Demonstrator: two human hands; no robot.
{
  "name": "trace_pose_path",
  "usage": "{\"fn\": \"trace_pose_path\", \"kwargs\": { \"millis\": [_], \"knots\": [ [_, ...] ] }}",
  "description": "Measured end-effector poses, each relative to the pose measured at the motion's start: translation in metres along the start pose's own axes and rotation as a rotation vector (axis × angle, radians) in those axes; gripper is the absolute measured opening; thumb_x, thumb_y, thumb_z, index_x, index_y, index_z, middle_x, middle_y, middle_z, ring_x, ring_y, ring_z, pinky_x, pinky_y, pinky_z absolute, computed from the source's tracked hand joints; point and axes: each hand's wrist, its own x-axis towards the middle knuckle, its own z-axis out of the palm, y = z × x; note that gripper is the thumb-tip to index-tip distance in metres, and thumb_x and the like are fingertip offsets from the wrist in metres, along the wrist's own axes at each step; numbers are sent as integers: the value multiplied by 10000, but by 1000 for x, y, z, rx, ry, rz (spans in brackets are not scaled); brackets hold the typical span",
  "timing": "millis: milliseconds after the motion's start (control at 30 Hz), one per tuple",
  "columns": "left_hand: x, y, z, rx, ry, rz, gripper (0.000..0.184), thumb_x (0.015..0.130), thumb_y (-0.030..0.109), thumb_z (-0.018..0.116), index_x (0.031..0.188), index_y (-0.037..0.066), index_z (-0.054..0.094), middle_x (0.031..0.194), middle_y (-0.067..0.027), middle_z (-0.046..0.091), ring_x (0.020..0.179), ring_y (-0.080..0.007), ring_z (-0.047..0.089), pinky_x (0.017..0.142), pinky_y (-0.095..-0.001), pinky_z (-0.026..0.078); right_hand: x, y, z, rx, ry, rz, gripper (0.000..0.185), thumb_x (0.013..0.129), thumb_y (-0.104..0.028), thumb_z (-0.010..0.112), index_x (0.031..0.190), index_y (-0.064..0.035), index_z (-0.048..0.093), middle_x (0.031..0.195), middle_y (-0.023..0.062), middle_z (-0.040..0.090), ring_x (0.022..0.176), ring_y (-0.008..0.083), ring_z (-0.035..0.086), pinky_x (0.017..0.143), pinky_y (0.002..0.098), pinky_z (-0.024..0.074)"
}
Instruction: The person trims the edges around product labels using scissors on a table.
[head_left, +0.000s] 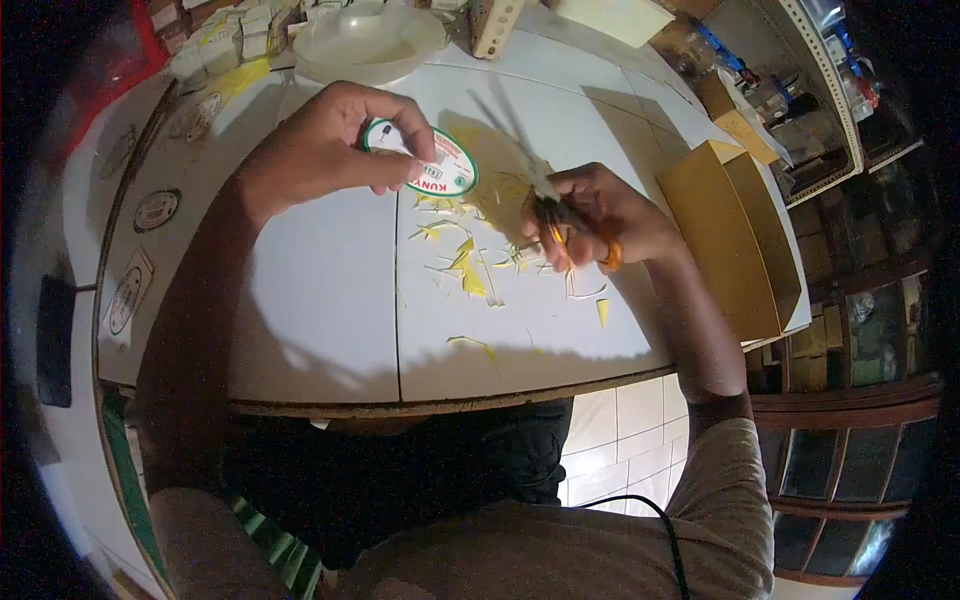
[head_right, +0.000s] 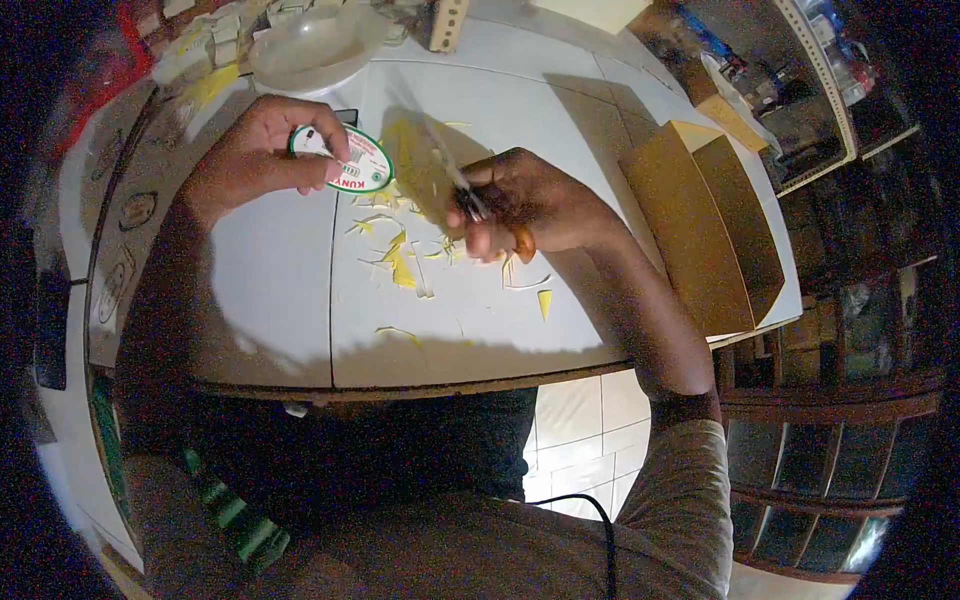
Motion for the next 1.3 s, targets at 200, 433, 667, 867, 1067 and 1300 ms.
{"fn": "trace_pose_path", "kwargs": {
  "millis": [200, 433, 667, 867, 1067, 1300],
  "knots": [
    [4, -3, 1, 51, -6, 120, 120, 795, 49, 689, 891, 14, 625, 833, -17, 606, 786, -76, 553, 692, -208, 437, 9, 13, 4, 141, 46, -157, 639, 627, -451, 842, 953, 32, 578, 715, 45, 609, 667, 109, 609, 601, 243, 495],
    [4, 13, 8, -162, 165, 62, 370, 778, 51, 711, 1064, 61, 477, 879, -43, 616, 823, -93, 568, 719, -228, 459, 6, 4, 9, 125, 158, -207, 556, 654, -386, 848, 942, 15, 592, 687, -6, 557, 602, 63, 494, 551, 217, 370],
    [7, 4, 5, -163, 217, -42, 445, 842, 31, 628, 1202, 86, 372, 924, -67, 589, 900, -123, 604, 671, -236, 518, 3, 0, 11, -86, 153, -260, 422, 697, -343, 826, 829, -7, 609, 669, 19, 568, 629, 104, 509, 571, 257, 408],
    [5, 18, 17, -258, 237, -23, 312, 861, -32, 559, 1141, 47, 445, 1000, -93, 578, 880, -146, 612, 734, -268, 553, 3, -4, 15, -150, 161, -230, 466, 678, -380, 830, 846, -4, 613, 683, 32, 574, 649, 116, 518, 582, 273, 416],
    [5, 5, 3, -71, 200, 26, 163, 846, -6, 611, 1005, -7, 577, 963, -74, 615, 836, -115, 611, 728, -251, 537, 6, 4, 18, -57, 127, -280, 453, 693, -374, 822, 853, -3, 617, 698, 40, 586, 661, 113, 533, 588, 271, 425],
    [5, 12, 21, -169, 189, 48, 169, 849, 34, 643, 1013, 5, 613, 953, -47, 624, 843, -87, 593, 751, -227, 497, 9, 2, 33, 56, 94, -219, 536, 656, -382, 849, 941, -2, 602, 704, -12, 543, 634, 60, 489, 563, 210, 369]
  ]
}}
